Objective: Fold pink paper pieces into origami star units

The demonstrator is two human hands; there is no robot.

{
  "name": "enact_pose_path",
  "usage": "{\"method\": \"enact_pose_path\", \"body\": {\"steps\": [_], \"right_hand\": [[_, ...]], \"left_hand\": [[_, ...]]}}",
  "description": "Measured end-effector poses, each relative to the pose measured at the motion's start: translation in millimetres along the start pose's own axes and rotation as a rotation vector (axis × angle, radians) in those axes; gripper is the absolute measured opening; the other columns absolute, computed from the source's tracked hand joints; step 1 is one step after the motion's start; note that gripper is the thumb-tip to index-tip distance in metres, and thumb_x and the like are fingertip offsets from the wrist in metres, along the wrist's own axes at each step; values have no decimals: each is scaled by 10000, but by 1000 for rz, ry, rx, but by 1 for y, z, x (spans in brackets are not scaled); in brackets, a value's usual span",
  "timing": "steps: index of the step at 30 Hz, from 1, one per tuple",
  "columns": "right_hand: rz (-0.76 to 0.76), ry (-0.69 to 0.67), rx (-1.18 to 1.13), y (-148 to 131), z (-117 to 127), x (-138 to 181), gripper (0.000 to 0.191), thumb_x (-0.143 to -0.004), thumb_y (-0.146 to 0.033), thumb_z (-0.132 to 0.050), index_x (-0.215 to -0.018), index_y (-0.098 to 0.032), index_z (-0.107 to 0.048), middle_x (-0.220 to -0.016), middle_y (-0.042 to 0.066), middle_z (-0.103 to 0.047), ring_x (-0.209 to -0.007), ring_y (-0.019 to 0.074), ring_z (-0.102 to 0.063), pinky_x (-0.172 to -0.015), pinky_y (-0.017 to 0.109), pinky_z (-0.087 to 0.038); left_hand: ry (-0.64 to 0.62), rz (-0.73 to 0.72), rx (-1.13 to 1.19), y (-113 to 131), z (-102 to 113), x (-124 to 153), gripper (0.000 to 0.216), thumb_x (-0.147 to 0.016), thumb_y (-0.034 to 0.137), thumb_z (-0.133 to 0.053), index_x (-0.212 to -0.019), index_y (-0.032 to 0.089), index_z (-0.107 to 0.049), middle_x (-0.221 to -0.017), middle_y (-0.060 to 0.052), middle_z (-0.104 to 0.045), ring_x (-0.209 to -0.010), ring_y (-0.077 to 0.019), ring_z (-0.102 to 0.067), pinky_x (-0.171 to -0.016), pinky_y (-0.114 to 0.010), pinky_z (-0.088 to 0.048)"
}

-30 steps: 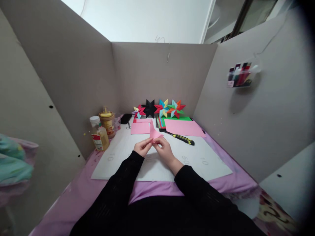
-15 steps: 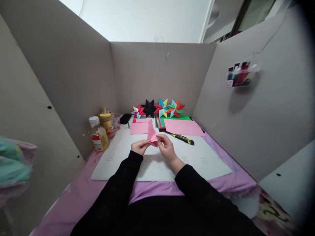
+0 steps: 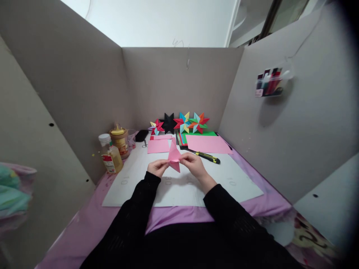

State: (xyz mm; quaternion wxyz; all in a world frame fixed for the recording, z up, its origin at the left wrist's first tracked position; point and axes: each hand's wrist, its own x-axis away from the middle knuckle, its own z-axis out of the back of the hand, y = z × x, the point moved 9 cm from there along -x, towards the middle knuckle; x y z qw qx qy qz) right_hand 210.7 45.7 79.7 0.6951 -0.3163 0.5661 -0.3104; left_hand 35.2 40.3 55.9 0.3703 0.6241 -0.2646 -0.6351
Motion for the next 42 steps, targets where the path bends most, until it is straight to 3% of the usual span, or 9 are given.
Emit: {"method": "enact_pose_path", "body": {"steps": [4,8,11,14,17,25,32,36,42], "right_hand": [[-69,92,-119,12,1,3,121,-704,-291,-653,-709,-183,-600,-730,23,-613,-689,155,-569,-652,290,-457],[-49,103,-140,9,0,4,126,-722,-286,-631,-704,-187,-555,-747,22,-599,-709,156,-570,-671,299,-459],[40,87,19,-6,-1,5,97,-734,-283,-609,-771,-200,-576,-921,56,-589,-882,192,-559,-785,351,-441],[135,92,271,-23,-6,8,154,-690,-282,-653,-827,-222,-618,-1140,77,-505,-1095,239,-450,-932,414,-347],[163,92,374,-28,-13,10,103,-700,-301,-649,-769,-226,-641,-1174,75,-482,-1143,252,-402,-968,433,-301],[45,86,234,-14,-16,8,139,-737,-331,-603,-714,-194,-615,-1250,79,-432,-1175,233,-398,-956,364,-321],[-19,42,117,-11,-18,6,158,-739,-336,-602,-689,-186,-613,-819,50,-576,-870,196,-557,-742,302,-429],[4,55,122,-13,-17,7,121,-736,-304,-604,-712,-191,-641,-806,38,-570,-774,167,-549,-688,286,-436],[52,63,120,-15,-16,7,102,-773,-260,-553,-765,-205,-639,-832,34,-564,-815,168,-545,-750,306,-438]], "left_hand": [[61,144,33,-10,5,0,214,-630,328,-700,-736,142,-705,-713,-57,-695,-640,-164,-639,-614,-262,-532],[89,187,37,-12,8,0,248,-601,343,-717,-723,128,-701,-678,-59,-693,-614,-167,-636,-587,-260,-530],[93,114,-32,-7,7,0,211,-618,330,-708,-711,141,-703,-689,-58,-694,-622,-165,-639,-584,-256,-527],[59,-76,-148,9,2,2,147,-656,308,-681,-698,170,-705,-691,-49,-691,-627,-155,-636,-600,-259,-522],[19,-217,-234,21,-6,5,103,-679,280,-664,-708,190,-704,-670,-38,-685,-612,-140,-626,-583,-245,-509],[53,-145,-191,18,-7,8,122,-673,275,-669,-693,155,-670,-647,-30,-664,-535,-111,-596,-537,-212,-495],[73,-31,-55,13,-7,8,178,-645,311,-692,-678,145,-636,-607,-12,-640,-520,-105,-576,-511,-205,-476],[75,33,45,8,-8,7,210,-652,326,-686,-732,136,-648,-676,-38,-663,-597,-129,-610,-568,-224,-500],[52,15,-19,9,-8,7,198,-690,309,-652,-796,143,-676,-732,-53,-683,-621,-136,-619,-572,-230,-505]]}}
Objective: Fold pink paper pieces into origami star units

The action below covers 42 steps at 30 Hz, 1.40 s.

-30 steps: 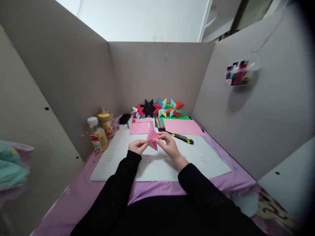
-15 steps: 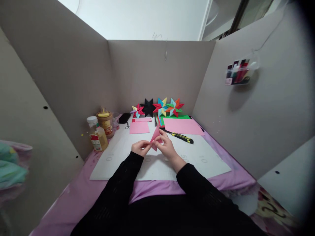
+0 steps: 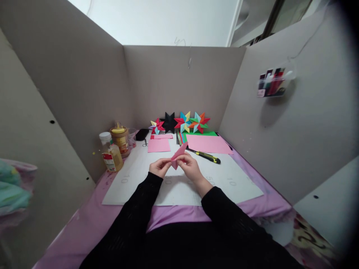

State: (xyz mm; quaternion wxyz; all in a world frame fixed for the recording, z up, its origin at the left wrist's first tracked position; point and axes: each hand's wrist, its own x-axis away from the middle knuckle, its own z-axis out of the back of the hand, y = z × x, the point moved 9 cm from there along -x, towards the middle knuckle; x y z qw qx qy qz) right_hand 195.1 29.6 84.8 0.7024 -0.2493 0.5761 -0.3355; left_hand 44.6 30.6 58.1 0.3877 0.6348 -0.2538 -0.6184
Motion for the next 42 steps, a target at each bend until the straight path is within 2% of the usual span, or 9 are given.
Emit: {"method": "enact_pose_path", "body": {"steps": [4,7,9,14,18,23,33,38,42], "right_hand": [[50,8,60,-6,-1,2,95,-774,-252,-543,-807,-209,-621,-902,51,-549,-889,186,-529,-814,338,-425],[106,224,199,-16,16,8,154,-745,-252,-576,-892,-208,-589,-1017,79,-513,-1014,222,-466,-899,395,-367],[141,304,264,-23,21,14,111,-746,-246,-576,-850,-207,-584,-923,69,-534,-950,217,-481,-875,397,-374],[85,67,204,-21,-8,17,80,-778,-255,-552,-800,-208,-614,-746,29,-558,-655,145,-493,-646,297,-429],[-59,150,103,-9,-7,20,122,-758,-306,-578,-812,-197,-588,-748,22,-549,-601,123,-474,-570,265,-420],[-62,177,80,-9,-5,20,119,-746,-312,-592,-763,-195,-575,-771,30,-549,-660,138,-495,-597,273,-428],[-35,140,-18,-8,-8,19,103,-770,-303,-577,-738,-207,-595,-719,13,-570,-651,141,-508,-629,279,-430],[-84,120,-155,1,-12,19,115,-753,-321,-594,-758,-205,-597,-745,18,-595,-706,155,-548,-689,299,-459],[-90,123,-193,1,-13,17,119,-757,-324,-585,-754,-205,-592,-755,19,-592,-715,157,-552,-692,302,-466]], "left_hand": [[18,-97,-86,7,1,1,144,-690,282,-655,-757,156,-671,-718,-40,-681,-612,-134,-621,-592,-238,-513],[81,-241,-214,22,7,4,94,-726,246,-618,-759,173,-669,-729,-35,-682,-616,-125,-617,-578,-234,-508],[117,-338,-275,33,10,6,98,-756,218,-583,-796,185,-665,-772,-35,-688,-671,-128,-625,-601,-238,-510],[178,-440,-376,43,12,12,108,-782,188,-560,-814,193,-663,-852,-49,-692,-805,-150,-635,-741,-286,-517],[180,-443,-429,39,8,14,111,-788,204,-559,-821,201,-665,-884,-50,-691,-827,-156,-637,-773,-298,-520],[186,-460,-463,43,4,19,119,-786,215,-563,-817,203,-677,-888,-49,-693,-817,-155,-639,-769,-286,-528],[60,-408,-257,35,0,11,149,-778,252,-574,-866,209,-687,-1024,-70,-656,-920,-181,-621,-822,-315,-525],[4,-234,-72,15,-3,4,177,-749,296,-608,-871,203,-697,-1083,-82,-629,-936,-211,-617,-823,-351,-531],[-27,-77,38,0,-10,3,222,-744,330,-605,-882,183,-697,-1117,-95,-611,-797,-181,-648,-670,-302,-576]]}}
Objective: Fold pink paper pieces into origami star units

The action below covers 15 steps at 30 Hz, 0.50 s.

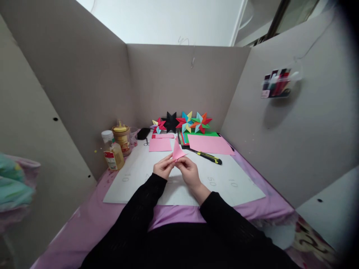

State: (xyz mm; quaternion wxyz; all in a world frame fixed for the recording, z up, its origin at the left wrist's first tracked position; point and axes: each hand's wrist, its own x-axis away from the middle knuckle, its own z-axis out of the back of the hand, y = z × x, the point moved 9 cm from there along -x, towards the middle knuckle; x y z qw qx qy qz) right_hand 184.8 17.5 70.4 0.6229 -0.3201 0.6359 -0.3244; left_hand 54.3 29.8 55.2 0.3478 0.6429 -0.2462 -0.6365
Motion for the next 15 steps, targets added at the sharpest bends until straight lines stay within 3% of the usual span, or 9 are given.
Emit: {"method": "enact_pose_path", "body": {"steps": [3,9,15], "right_hand": [[6,0,17,0,0,0,116,-775,-318,-562,-752,-206,-586,-756,20,-585,-720,157,-547,-699,301,-462],[-5,8,82,7,-2,3,126,-778,-323,-553,-799,-201,-576,-780,23,-574,-729,153,-536,-699,288,-450],[32,19,191,3,0,3,156,-758,-318,-585,-669,-194,-551,-694,4,-512,-685,142,-488,-674,279,-424]], "left_hand": [[14,5,22,0,-1,0,212,-747,319,-603,-869,174,-698,-1100,-99,-618,-749,-170,-650,-616,-288,-578],[102,-210,-194,24,5,3,155,-771,214,-576,-872,201,-692,-1001,-72,-660,-911,-187,-622,-827,-338,-524],[71,-284,-250,31,2,6,217,-798,165,-524,-948,218,-672,-1022,-59,-657,-929,-176,-618,-834,-329,-519]]}}
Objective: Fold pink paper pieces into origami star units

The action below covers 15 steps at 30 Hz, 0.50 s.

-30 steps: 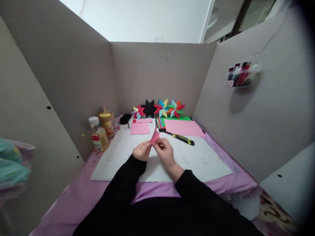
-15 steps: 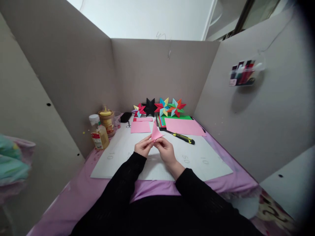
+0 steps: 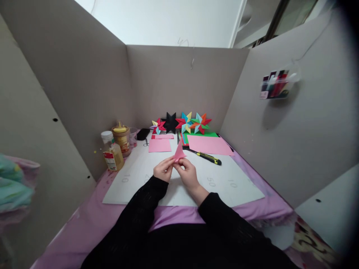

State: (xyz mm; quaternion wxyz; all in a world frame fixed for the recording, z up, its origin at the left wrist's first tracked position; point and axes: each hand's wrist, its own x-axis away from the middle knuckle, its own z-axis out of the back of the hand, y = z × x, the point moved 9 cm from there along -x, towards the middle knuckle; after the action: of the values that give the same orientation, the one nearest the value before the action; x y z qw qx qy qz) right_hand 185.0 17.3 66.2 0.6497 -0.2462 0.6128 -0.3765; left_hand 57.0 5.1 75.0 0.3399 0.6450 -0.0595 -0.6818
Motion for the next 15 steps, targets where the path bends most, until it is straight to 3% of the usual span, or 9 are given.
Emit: {"method": "enact_pose_path", "body": {"steps": [6,11,15], "right_hand": [[11,-12,-68,0,3,-1,104,-763,-298,-582,-745,-201,-617,-732,13,-531,-695,142,-505,-664,277,-423],[-84,-17,-151,14,-2,1,136,-765,-314,-575,-762,-178,-569,-688,-6,-529,-647,124,-492,-641,259,-418],[-73,26,-164,14,2,2,137,-745,-309,-593,-747,-178,-553,-705,-6,-539,-671,130,-501,-660,264,-419]], "left_hand": [[-2,66,77,-12,-1,-1,175,-761,216,-594,-909,202,-686,-976,-70,-671,-887,-187,-632,-815,-338,-529],[10,67,86,-12,1,-1,140,-749,220,-609,-858,196,-694,-936,-71,-680,-859,-174,-636,-800,-338,-533],[8,62,77,-10,1,-1,145,-748,219,-611,-865,195,-692,-939,-78,-678,-864,-174,-633,-788,-334,-536]]}}
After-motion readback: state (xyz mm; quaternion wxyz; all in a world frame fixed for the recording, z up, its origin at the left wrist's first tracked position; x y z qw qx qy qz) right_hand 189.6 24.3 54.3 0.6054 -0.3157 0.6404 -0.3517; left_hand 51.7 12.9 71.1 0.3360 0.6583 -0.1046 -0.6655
